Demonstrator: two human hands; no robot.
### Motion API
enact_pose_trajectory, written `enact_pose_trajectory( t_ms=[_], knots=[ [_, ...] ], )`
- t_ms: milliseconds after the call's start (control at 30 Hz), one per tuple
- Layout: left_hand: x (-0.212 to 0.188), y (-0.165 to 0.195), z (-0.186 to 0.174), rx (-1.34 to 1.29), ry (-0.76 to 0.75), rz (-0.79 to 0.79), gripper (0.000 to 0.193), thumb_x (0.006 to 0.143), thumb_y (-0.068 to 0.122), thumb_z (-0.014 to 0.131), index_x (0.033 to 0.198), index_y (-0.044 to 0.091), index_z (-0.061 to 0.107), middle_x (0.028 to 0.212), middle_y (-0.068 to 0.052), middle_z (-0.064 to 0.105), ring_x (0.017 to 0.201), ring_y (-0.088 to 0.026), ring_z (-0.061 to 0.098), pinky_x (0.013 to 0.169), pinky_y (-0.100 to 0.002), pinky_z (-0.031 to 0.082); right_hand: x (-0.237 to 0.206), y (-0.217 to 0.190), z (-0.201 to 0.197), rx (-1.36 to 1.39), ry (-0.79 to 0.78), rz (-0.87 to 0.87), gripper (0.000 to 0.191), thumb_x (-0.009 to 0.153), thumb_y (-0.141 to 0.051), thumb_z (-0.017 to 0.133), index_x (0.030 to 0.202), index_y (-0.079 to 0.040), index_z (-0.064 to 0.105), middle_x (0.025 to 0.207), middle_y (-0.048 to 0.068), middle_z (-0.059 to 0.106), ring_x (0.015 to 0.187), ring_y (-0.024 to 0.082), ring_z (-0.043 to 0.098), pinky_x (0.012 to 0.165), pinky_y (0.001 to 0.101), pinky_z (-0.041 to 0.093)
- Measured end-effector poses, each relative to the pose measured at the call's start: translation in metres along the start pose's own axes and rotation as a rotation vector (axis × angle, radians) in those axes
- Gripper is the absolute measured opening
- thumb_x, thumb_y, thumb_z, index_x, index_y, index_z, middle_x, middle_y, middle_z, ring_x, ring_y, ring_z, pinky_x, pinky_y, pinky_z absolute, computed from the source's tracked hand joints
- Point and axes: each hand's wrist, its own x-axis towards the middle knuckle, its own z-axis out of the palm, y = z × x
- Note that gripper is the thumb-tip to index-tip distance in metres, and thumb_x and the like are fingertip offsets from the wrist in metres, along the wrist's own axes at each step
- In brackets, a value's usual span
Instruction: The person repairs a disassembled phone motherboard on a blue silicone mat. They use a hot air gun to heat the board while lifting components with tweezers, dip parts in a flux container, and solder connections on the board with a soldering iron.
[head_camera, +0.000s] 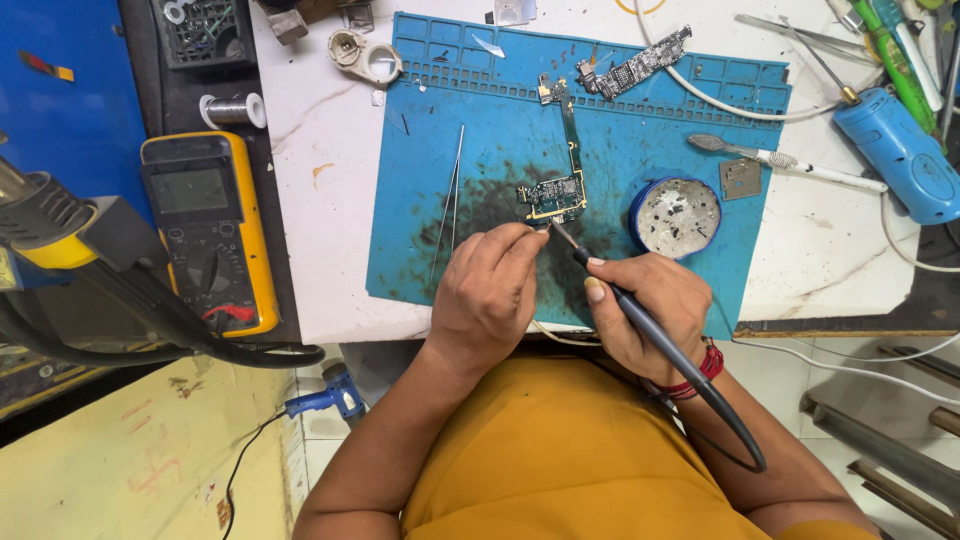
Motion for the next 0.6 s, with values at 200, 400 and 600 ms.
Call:
enact_pose_trajectory(
  t_ms=[200, 400, 600],
  knots=[
    [-0.0003, -0.0001, -0.0003, 0.006, 0.001, 0.008, 0.025, 0.089, -0.005, 0.070, 0.114, -0.001, 0.069, 0.109, -0.010, 0.067, 0.093, -0.026, 0.066, 0.086, -0.038, 0.054, 0.0012, -0.0012, 0.0003, -0.010, -0.012, 0.006, 0.012, 0.091, -0.001, 0.075, 0.102, 0.000, 0.070, 0.080, 0.012, 0.069, 0.067, 0.025, 0.067, 0.061, 0.0343, 0.049],
    [0.0009, 0.0007, -0.0006, -0.001, 0.005, 0.002, 0.022, 0.091, -0.002, 0.073, 0.112, 0.000, 0.069, 0.108, -0.011, 0.067, 0.092, -0.027, 0.067, 0.085, -0.038, 0.054, 0.0027, -0.0028, 0.0011, -0.032, -0.015, -0.021, 0.012, 0.090, -0.001, 0.075, 0.102, 0.000, 0.070, 0.080, 0.012, 0.069, 0.068, 0.027, 0.067, 0.062, 0.0354, 0.050],
    [0.0076, 0.0000, -0.0041, -0.082, 0.026, -0.101, 0.034, 0.093, -0.001, 0.069, 0.126, 0.004, 0.061, 0.121, -0.014, 0.067, 0.108, -0.033, 0.069, 0.094, -0.039, 0.057, 0.0044, -0.0043, 0.0001, -0.058, -0.035, -0.075, 0.014, 0.088, 0.001, 0.075, 0.101, -0.001, 0.070, 0.080, 0.012, 0.069, 0.070, 0.028, 0.067, 0.064, 0.0364, 0.051]
  ],
)
